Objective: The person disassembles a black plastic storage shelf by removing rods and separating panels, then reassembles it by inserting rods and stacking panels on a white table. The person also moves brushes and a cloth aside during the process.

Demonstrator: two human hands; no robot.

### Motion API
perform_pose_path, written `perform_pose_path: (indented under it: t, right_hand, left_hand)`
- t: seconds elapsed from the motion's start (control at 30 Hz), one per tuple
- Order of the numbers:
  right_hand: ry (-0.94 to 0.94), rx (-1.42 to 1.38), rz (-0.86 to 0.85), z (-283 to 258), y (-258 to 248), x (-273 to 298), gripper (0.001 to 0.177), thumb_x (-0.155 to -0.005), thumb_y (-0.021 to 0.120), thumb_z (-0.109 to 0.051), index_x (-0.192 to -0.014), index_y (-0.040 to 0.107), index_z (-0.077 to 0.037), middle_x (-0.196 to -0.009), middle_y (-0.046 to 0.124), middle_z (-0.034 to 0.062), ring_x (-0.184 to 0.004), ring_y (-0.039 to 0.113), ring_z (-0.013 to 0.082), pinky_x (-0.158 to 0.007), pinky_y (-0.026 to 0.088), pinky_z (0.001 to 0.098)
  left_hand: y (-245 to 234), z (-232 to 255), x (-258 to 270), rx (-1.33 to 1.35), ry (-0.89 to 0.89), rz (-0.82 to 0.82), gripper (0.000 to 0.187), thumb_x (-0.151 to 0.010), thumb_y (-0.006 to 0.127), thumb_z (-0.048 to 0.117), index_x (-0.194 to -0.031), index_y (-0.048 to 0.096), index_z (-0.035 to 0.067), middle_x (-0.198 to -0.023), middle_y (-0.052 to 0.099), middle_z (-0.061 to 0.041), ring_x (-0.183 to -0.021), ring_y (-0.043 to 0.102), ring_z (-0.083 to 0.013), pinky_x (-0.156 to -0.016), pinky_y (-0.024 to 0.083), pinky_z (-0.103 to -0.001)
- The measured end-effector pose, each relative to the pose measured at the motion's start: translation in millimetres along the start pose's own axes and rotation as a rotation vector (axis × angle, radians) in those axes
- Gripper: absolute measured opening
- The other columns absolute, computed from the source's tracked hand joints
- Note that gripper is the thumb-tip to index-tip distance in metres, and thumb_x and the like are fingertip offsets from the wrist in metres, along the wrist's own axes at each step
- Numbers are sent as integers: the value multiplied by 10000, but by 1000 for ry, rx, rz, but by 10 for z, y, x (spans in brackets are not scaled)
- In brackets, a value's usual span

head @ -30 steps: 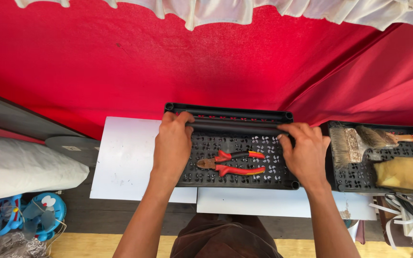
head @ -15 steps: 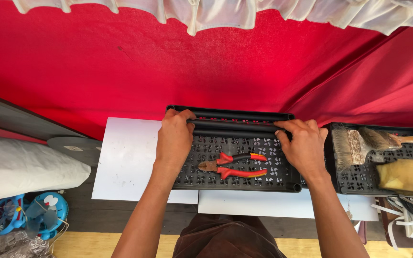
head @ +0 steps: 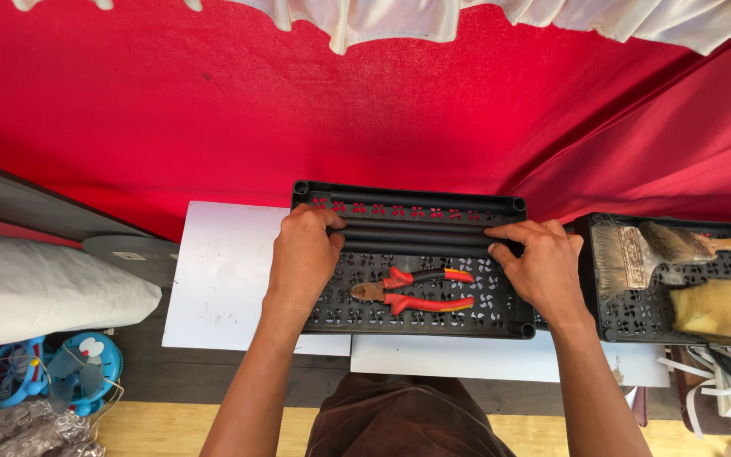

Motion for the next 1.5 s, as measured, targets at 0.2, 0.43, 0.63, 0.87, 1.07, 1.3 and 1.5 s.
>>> perform_pose_path:
  t: [0.2, 0.43, 0.63, 0.87, 1.07, 1.3, 1.5]
  right_hand:
    - [-42, 22, 22, -81, -46, 27, 239, -835, 783, -232, -1068, 821, -198, -1087, 785, -18, -962, 608, 225, -868, 360, 403]
    - [-162, -42, -39, -225, -75, 0, 179, -814, 778, -217, -974, 806, -144, -1031, 774, -4, -1030, 623, 223, -954, 373, 394]
    - [-94, -25, -144, -268, -87, 70, 205, -812, 783, -243, -992, 797, -146, -952, 755, 17, -978, 634, 212, -939, 373, 396]
    - [-34, 26, -228, -278, -48, 111, 239, -800, 777, -245, -1030, 777, -179, -922, 734, 13, -949, 640, 208, -936, 368, 394]
    - [-132, -2, -103, -336, -62, 163, 206, -841, 736, -199, -1039, 759, -147, -979, 724, 12, -992, 625, 215, -918, 340, 414]
    - [-133, -55, 160, -228, -295, 379, 183, -883, 721, -123, -1065, 743, -129, -1016, 699, 4, -1025, 596, 232, -952, 344, 404]
    - [-50, -154, 284, 203, -562, 675, 210, -898, 703, -24, -1096, 731, -87, -1094, 679, 89, -1061, 586, 300, -948, 463, 406]
  left_hand:
    - [-6, 56, 24, -13, 70, 72, 240, -806, 716, -23, -1035, 772, 25, -1111, 715, -189, -958, 715, -371, -853, 592, -433]
    - [9, 185, 81, -155, 91, -92, 145, -818, 757, 99, -960, 777, 121, -1051, 727, -42, -941, 727, -295, -734, 572, -471]
    - [62, 144, 136, -193, 113, -133, 159, -803, 768, 108, -960, 759, 126, -1018, 721, -35, -915, 720, -292, -698, 579, -462]
    - [169, 33, 189, -169, 187, -104, 175, -777, 774, 99, -951, 765, 123, -1018, 724, -63, -938, 715, -304, -748, 576, -461]
    - [91, 114, 220, -183, 243, -71, 170, -820, 734, 75, -982, 756, 122, -1024, 725, -69, -884, 702, -318, -725, 574, -457]
    - [-133, 508, 319, -212, 264, -61, 216, -821, 734, 165, -1032, 782, 173, -1068, 721, -48, -852, 632, -350, -733, 499, -527]
    - [185, 928, 496, -17, 300, -190, 243, -865, 715, 160, -1102, 755, 127, -1065, 705, -90, -952, 632, -347, -845, 531, -496]
Point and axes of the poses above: each hand's wrist, its own x-axis away from the middle knuckle, its own y-axis out of the palm, z = x × y, the point moved 2 cm from there along -x, towards the middle knuckle
